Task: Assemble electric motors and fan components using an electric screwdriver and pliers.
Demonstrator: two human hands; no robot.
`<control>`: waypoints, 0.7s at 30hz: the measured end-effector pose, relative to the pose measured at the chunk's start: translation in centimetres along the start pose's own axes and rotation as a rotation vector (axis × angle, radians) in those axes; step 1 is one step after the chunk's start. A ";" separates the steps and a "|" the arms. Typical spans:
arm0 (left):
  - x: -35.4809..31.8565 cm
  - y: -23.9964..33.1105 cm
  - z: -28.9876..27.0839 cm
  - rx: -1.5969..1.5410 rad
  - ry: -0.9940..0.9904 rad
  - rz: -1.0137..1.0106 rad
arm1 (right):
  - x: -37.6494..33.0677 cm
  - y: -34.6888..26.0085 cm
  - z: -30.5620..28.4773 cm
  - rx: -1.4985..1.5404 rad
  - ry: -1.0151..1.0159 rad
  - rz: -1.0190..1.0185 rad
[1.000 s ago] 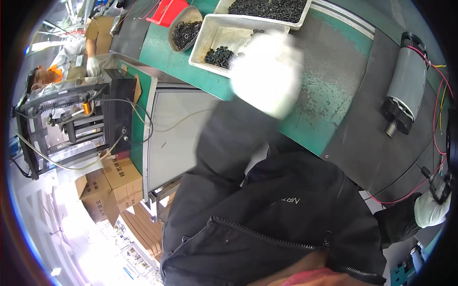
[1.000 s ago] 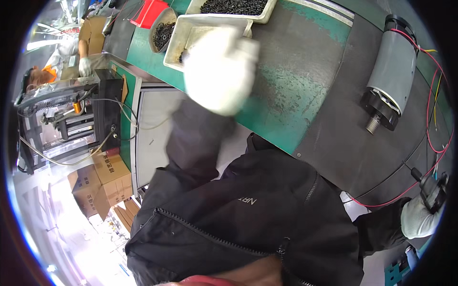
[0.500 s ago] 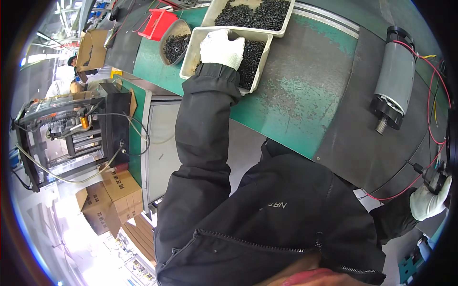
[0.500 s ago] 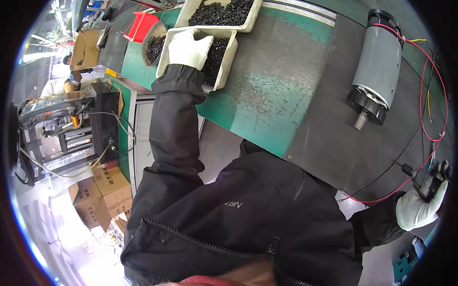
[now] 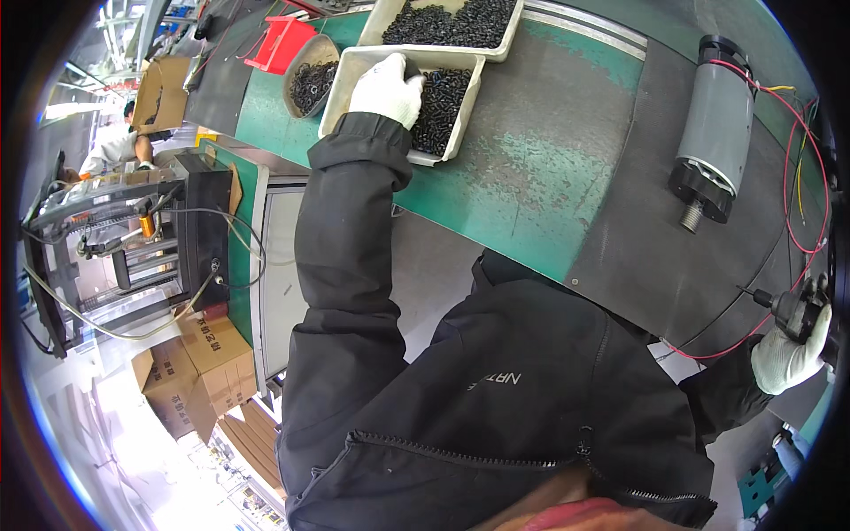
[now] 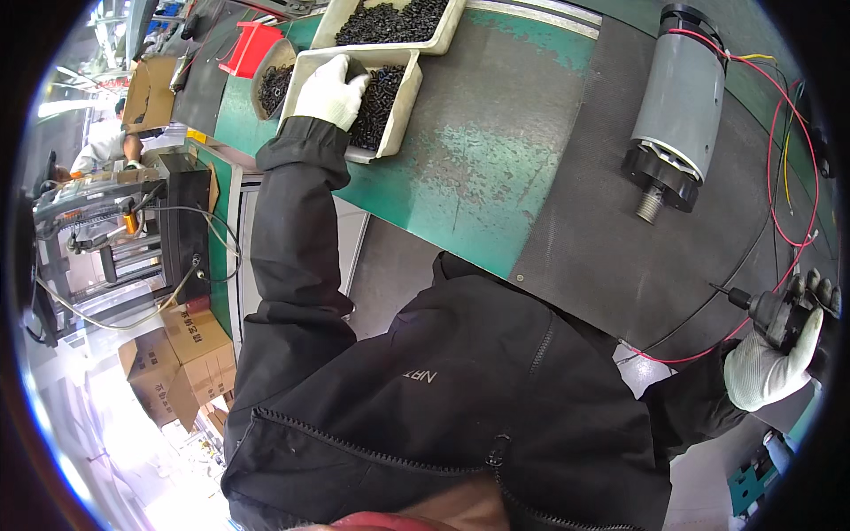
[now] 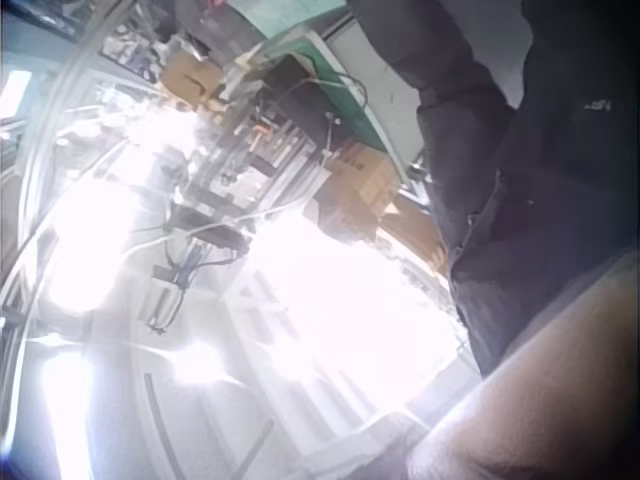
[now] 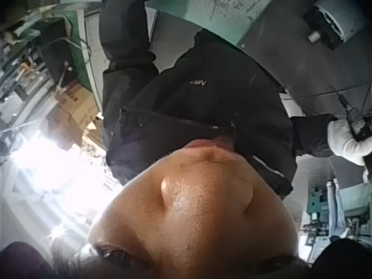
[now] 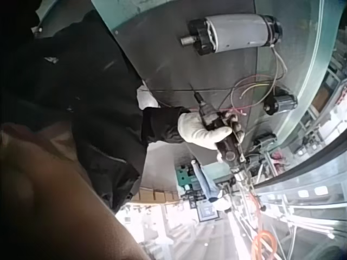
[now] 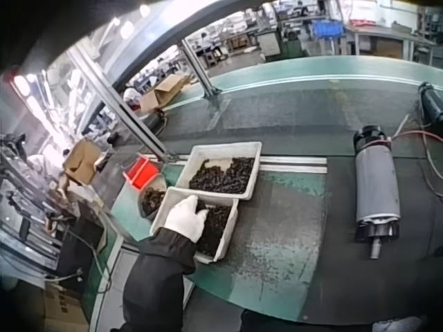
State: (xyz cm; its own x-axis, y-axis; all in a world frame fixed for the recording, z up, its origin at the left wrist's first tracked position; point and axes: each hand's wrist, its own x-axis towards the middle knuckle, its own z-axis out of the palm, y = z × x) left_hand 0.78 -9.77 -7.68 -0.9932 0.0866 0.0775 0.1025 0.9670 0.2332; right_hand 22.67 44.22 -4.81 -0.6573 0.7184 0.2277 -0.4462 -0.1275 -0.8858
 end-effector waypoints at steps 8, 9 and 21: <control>-0.8 -0.5 -1.1 -0.001 0.148 0.112 | -0.6 -0.4 0.6 0.092 0.007 0.040; -1.6 0.1 -2.1 -0.018 0.107 -0.005 | -0.4 -0.1 0.7 0.107 0.003 0.050; -11.7 22.7 4.1 -2.483 -1.022 -0.002 | -3.5 -3.6 7.6 0.470 -0.447 0.161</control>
State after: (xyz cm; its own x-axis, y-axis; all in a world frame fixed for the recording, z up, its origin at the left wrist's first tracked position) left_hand 14.46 12.19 -7.21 -0.6608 0.7490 0.0482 -0.7053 -0.6416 0.3015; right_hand 22.01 36.99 0.67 -0.8813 0.3258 0.3424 -0.4719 -0.5665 -0.6755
